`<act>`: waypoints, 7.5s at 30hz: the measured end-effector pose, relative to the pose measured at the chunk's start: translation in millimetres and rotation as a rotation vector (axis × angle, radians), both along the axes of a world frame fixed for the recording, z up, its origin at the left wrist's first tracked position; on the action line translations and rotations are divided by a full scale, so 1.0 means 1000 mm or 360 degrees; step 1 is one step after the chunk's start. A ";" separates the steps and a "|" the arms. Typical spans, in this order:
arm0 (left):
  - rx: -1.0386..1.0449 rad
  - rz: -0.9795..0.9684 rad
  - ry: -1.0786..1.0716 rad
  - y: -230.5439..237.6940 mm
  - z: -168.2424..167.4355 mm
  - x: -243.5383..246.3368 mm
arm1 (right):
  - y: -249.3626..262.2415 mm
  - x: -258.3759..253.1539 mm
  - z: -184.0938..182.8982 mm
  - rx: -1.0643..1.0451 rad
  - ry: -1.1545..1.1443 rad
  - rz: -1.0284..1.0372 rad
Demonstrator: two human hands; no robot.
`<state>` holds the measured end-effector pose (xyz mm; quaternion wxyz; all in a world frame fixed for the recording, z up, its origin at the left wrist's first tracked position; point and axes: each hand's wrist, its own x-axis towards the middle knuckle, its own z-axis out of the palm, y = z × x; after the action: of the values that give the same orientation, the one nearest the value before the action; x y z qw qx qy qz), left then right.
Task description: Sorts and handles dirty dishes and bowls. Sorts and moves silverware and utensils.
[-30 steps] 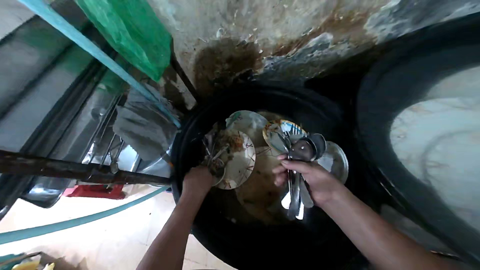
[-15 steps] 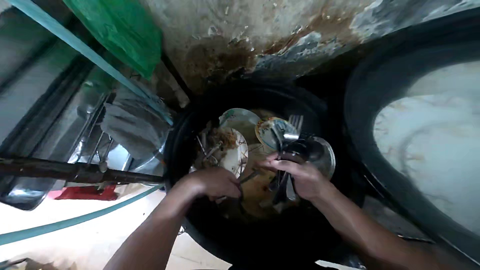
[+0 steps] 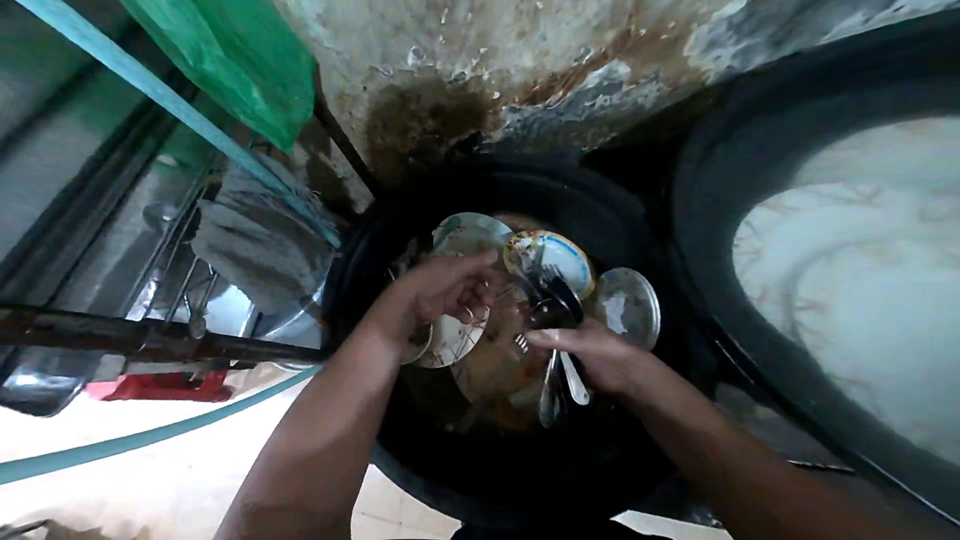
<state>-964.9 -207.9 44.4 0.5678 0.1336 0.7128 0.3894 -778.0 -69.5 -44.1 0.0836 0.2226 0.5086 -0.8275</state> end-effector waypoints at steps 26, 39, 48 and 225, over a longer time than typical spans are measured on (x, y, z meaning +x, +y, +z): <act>-0.0620 -0.0797 0.1196 0.016 -0.025 0.091 | -0.005 -0.014 0.016 0.0149 -0.0239 -0.0717; -0.0204 -0.0198 0.0947 -0.020 -0.018 -0.002 | -0.004 -0.011 0.018 -0.0049 -0.0262 -0.0315; -0.1250 0.0232 0.1132 -0.047 -0.079 -0.026 | -0.005 -0.012 0.007 0.0138 -0.0156 -0.0425; -0.0560 -0.0493 0.1102 -0.054 0.006 -0.019 | -0.004 -0.010 0.012 -0.0031 -0.0134 -0.0368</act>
<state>-983.9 -261.4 50.5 0.3606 0.2632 0.8888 0.1038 -787.5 -73.2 -31.9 0.0110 0.3136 0.4675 -0.8264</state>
